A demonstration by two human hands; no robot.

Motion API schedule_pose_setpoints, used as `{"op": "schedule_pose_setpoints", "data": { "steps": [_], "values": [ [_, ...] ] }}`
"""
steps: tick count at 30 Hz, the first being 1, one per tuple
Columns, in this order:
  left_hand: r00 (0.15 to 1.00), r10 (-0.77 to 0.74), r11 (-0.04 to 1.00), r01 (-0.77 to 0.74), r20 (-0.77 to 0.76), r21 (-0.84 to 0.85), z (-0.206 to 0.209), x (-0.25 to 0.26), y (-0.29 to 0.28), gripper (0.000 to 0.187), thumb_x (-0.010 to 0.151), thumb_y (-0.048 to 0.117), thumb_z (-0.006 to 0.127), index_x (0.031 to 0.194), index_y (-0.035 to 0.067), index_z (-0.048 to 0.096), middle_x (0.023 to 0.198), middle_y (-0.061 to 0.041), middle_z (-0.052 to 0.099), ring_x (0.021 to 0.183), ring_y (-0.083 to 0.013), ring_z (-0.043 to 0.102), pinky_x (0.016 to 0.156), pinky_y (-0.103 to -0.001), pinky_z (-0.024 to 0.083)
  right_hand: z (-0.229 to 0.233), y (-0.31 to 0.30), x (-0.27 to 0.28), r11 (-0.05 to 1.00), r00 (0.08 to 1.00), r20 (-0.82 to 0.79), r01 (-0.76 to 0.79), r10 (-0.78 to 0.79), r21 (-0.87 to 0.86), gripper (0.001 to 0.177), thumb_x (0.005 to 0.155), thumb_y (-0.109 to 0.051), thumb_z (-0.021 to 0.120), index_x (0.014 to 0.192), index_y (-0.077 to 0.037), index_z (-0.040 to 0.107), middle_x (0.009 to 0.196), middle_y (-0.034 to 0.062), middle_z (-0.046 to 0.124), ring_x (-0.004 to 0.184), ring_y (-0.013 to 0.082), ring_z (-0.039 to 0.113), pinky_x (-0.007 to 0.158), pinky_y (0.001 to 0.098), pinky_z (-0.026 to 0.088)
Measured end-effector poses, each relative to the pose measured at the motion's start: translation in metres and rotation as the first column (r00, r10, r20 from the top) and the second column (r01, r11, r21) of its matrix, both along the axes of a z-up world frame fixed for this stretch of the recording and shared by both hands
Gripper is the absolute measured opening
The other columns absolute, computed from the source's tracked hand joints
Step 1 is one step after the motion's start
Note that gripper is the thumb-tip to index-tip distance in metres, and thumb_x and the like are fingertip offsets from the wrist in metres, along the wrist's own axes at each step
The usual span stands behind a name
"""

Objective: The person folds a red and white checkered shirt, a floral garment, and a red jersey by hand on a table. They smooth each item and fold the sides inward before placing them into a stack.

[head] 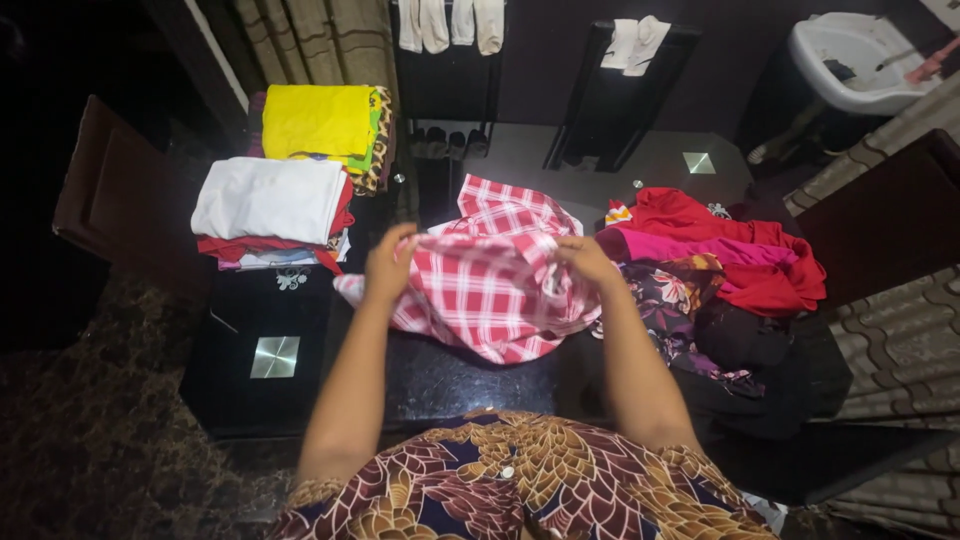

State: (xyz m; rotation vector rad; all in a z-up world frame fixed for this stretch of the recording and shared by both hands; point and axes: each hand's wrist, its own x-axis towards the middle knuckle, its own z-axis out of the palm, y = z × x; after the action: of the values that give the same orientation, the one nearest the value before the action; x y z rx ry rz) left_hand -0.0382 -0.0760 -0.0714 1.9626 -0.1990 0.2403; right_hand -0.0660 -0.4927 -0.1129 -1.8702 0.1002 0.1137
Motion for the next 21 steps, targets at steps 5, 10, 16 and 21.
{"op": "schedule_pose_setpoints", "data": {
  "steps": [5, 10, 16, 21],
  "values": [
    [0.982, -0.185, 0.969, 0.176, 0.036, 0.174, 0.090, 0.018, 0.001, 0.033, 0.081, 0.031, 0.081, 0.111, 0.016, 0.077, 0.101, -0.011, 0.077, 0.095, -0.0282, 0.074, 0.082, -0.036, 0.055, 0.076, -0.002, 0.011, 0.992, 0.983, 0.134, 0.129, -0.129, 0.008, 0.029, 0.092, -0.031, 0.075, 0.104, -0.005, 0.076, 0.088, -0.0003, 0.071, 0.081, 0.0091, 0.062, 0.074, 0.0260, 0.051],
    [0.984, 0.002, 0.969, -0.046, 0.176, 0.243, 0.046, 0.080, 0.041, 0.019, 0.086, 0.025, 0.079, 0.102, 0.014, 0.077, 0.099, -0.010, 0.076, 0.091, -0.0289, 0.071, 0.081, -0.040, 0.055, 0.112, -0.058, -0.003, 0.905, 0.977, 0.204, 0.142, -0.063, -0.401, 0.064, 0.074, -0.041, 0.091, 0.119, -0.001, 0.067, 0.106, 0.0108, 0.071, 0.093, 0.0197, 0.068, 0.083, 0.0374, 0.056],
    [0.985, 0.059, 0.969, -0.096, 0.163, 0.230, 0.061, 0.083, 0.067, 0.019, 0.094, 0.021, 0.079, 0.107, 0.009, 0.074, 0.097, -0.015, 0.073, 0.088, -0.0310, 0.070, 0.081, -0.039, 0.054, 0.120, -0.074, -0.014, 0.654, 0.985, -0.142, -0.168, 0.093, -0.738, 0.065, 0.074, -0.034, 0.092, 0.125, -0.003, 0.069, 0.096, 0.0160, 0.075, 0.081, 0.0253, 0.071, 0.073, 0.0391, 0.058],
    [0.928, -0.157, 0.884, 0.284, -0.337, 0.370, 0.054, 0.104, 0.075, 0.016, 0.085, 0.014, 0.080, 0.098, 0.008, 0.076, 0.088, -0.010, 0.072, 0.080, -0.0222, 0.067, 0.073, -0.037, 0.054, 0.115, -0.089, -0.023, 0.833, 0.912, -0.398, -0.295, 0.099, -0.468, 0.052, 0.072, -0.026, 0.089, 0.118, -0.006, 0.077, 0.086, 0.0110, 0.076, 0.072, 0.0215, 0.069, 0.064, 0.0360, 0.056]
  ]
}}
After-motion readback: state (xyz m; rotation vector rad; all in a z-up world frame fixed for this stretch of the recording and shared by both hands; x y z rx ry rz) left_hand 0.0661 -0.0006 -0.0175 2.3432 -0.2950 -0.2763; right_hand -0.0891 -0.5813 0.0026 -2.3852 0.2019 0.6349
